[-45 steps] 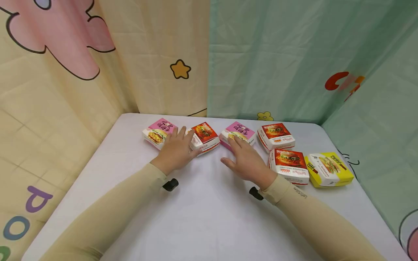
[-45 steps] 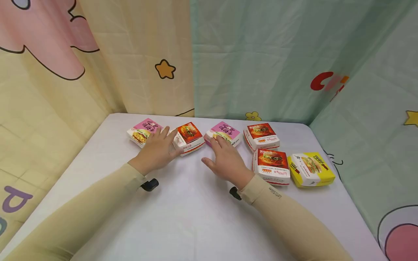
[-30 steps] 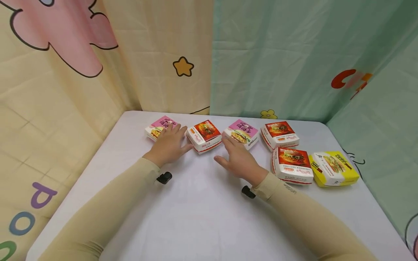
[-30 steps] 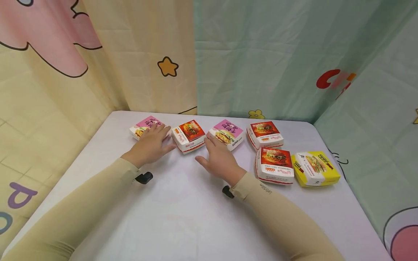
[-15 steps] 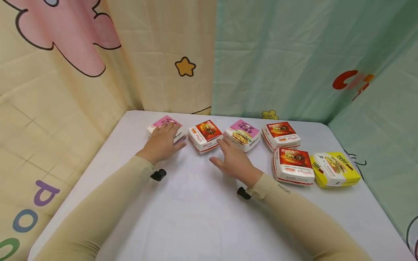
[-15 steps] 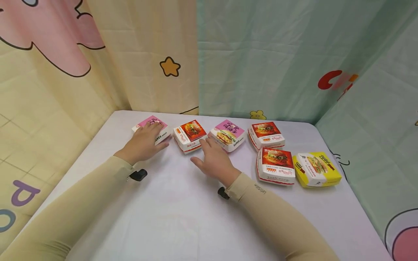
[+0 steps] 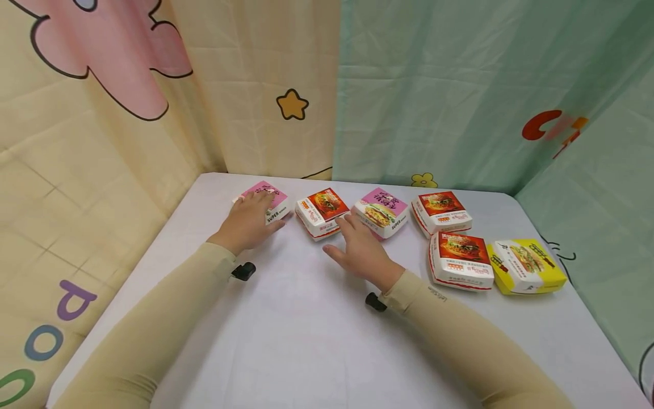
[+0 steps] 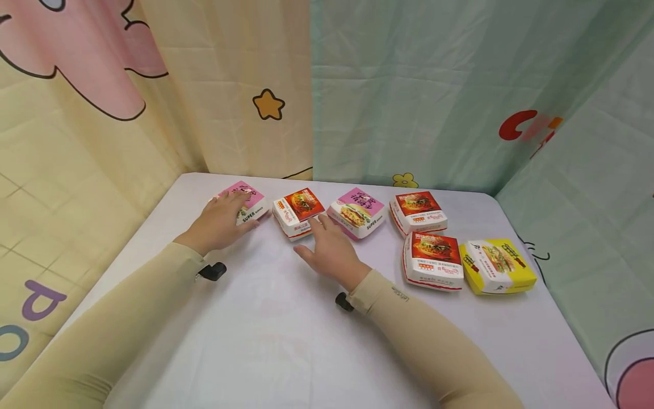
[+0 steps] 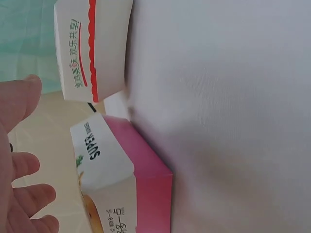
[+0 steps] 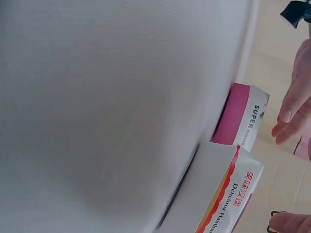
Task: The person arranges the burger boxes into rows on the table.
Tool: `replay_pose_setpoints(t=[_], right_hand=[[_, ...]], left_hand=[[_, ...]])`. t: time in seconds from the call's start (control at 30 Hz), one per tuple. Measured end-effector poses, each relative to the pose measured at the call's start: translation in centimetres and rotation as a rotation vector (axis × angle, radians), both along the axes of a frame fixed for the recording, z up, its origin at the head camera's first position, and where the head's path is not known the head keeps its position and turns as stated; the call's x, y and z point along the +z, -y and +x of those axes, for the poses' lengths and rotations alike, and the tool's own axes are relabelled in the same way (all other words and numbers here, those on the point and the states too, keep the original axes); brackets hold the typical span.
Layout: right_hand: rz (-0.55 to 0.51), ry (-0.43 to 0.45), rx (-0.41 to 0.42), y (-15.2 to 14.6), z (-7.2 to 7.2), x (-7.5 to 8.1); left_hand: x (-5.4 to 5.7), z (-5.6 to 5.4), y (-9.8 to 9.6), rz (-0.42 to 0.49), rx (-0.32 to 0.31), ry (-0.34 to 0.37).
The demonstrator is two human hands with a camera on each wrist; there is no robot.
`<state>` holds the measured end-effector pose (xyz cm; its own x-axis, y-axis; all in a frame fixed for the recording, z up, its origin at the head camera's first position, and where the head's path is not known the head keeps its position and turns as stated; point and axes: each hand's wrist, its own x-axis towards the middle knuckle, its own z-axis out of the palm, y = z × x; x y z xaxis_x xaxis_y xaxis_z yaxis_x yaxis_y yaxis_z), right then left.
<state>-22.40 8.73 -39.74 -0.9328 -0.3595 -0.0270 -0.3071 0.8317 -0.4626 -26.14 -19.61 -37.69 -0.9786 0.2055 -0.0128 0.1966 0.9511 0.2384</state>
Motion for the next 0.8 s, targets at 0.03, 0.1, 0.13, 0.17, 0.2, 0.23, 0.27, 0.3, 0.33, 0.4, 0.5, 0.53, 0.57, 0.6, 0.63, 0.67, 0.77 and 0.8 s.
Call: replay_pose_setpoints(t=[0.03, 0.1, 0.13, 0.17, 0.2, 0.23, 0.27, 0.3, 0.33, 0.4, 0.5, 0.53, 0.57, 0.6, 0.63, 0.67, 0.77, 0.8], right_hand=[[-0.002, 0.001, 0.0, 0.2, 0.0, 0.0], [-0.01, -0.006, 0.006, 0.6, 0.1, 0.0], [-0.012, -0.012, 0.011, 0.8, 0.1, 0.0], [-0.017, -0.019, 0.016, 1.1, 0.2, 0.0], [-0.024, -0.023, 0.021, 1.3, 0.2, -0.1], [-0.03, -0.026, 0.026, 1.5, 0.3, -0.1], [-0.034, -0.026, 0.031, 1.7, 0.3, -0.1], [-0.038, -0.024, 0.035, 2.0, 0.4, -0.1], [-0.04, -0.023, 0.039, 2.2, 0.4, -0.1], [-0.048, -0.01, 0.047, 2.7, 0.4, -0.1], [-0.079, 0.016, 0.06, 3.5, 0.4, -0.1], [-0.094, 0.026, 0.065, 3.8, 0.4, -0.2], [-0.113, 0.04, 0.068, 4.1, 0.4, -0.2], [-0.133, 0.053, 0.071, 4.3, 0.4, -0.3], [-0.151, 0.065, 0.074, 4.6, 0.4, -0.4], [-0.165, 0.071, 0.078, 4.9, 0.4, -0.4], [-0.203, 0.063, 0.082, 5.6, 0.6, -0.6], [-0.207, 0.049, 0.083, 5.8, 0.7, -0.7]], left_hand=[[-0.1, -0.1, 0.3, 0.007, 0.008, 0.003], [-0.2, -0.3, 0.8, 0.015, 0.02, 0.007], [-0.3, -0.5, 1.2, 0.018, 0.028, 0.011], [-0.4, -0.6, 1.5, 0.024, 0.039, 0.015], [-0.6, -0.7, 1.8, 0.03, 0.048, 0.017], [-0.7, -0.8, 2.1, 0.039, 0.06, 0.018], [-0.8, -1.0, 2.4, 0.047, 0.073, 0.021], [-1.0, -1.1, 2.7, 0.054, 0.084, 0.025], [-1.1, -1.2, 3.0, 0.065, 0.096, 0.03], [-1.4, -1.4, 3.6, 0.086, 0.116, 0.037], [-1.7, -1.8, 4.3, 0.115, 0.135, 0.039], [-1.8, -1.8, 4.5, 0.124, 0.141, 0.036], [-1.8, -1.9, 4.7, 0.132, 0.145, 0.031], [-1.9, -2.0, 4.9, 0.14, 0.147, 0.026], [-1.9, -2.1, 5.1, 0.148, 0.151, 0.024], [-1.9, -2.2, 5.2, 0.155, 0.154, 0.022], [-2.0, -2.4, 5.7, 0.182, 0.169, 0.046], [-2.0, -2.4, 5.8, 0.194, 0.176, 0.062]])
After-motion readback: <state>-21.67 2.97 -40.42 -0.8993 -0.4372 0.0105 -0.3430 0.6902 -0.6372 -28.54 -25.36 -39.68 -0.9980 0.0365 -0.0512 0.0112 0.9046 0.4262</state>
